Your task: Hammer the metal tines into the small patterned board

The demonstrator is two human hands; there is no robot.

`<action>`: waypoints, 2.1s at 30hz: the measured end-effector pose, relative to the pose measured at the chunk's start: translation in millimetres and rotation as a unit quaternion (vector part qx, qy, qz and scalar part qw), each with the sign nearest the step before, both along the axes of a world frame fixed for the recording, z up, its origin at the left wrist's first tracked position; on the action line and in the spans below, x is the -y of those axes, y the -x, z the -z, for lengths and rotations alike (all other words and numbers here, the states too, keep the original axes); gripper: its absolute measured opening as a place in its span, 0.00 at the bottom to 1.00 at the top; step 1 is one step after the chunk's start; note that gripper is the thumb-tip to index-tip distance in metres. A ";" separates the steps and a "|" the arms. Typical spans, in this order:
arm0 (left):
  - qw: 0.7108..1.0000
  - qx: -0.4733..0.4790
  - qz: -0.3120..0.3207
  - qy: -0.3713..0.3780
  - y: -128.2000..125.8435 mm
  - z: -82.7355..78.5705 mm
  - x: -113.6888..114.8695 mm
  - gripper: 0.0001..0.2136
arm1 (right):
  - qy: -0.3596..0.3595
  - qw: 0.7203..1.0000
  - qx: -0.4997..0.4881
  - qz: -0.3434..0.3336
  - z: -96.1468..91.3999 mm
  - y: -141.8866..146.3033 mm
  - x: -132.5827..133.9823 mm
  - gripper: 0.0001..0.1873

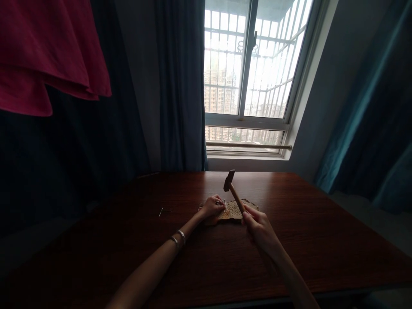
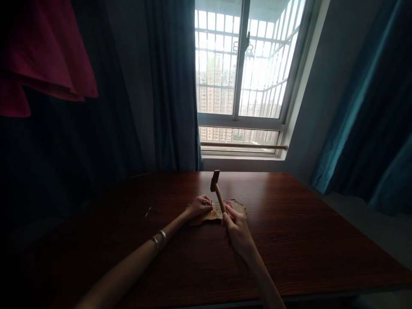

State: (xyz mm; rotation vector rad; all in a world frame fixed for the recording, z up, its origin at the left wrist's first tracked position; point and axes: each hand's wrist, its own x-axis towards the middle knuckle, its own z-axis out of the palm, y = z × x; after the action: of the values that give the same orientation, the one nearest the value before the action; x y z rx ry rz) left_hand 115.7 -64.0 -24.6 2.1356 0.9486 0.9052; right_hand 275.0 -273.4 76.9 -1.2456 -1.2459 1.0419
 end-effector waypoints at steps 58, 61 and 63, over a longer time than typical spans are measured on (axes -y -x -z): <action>1.000 0.001 0.008 -0.021 -0.6 5.6 -3.3 0.10 | 0.007 0.999 0.032 -0.020 2.6 2.1 -1.4 0.26; 1.000 0.003 0.012 -0.019 -0.5 5.1 -2.6 0.10 | 0.022 0.999 0.030 -0.028 3.1 1.1 -1.9 0.27; 1.000 0.007 0.015 -0.023 -0.2 4.7 -2.3 0.10 | 0.014 0.999 0.029 -0.021 0.3 1.0 -1.1 0.29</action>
State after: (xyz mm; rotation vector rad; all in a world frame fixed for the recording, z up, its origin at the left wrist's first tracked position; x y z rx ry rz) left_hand 115.9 -61.6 -29.3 2.1731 0.8935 0.9336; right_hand 274.0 -272.2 76.5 -1.2845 -1.3095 1.0632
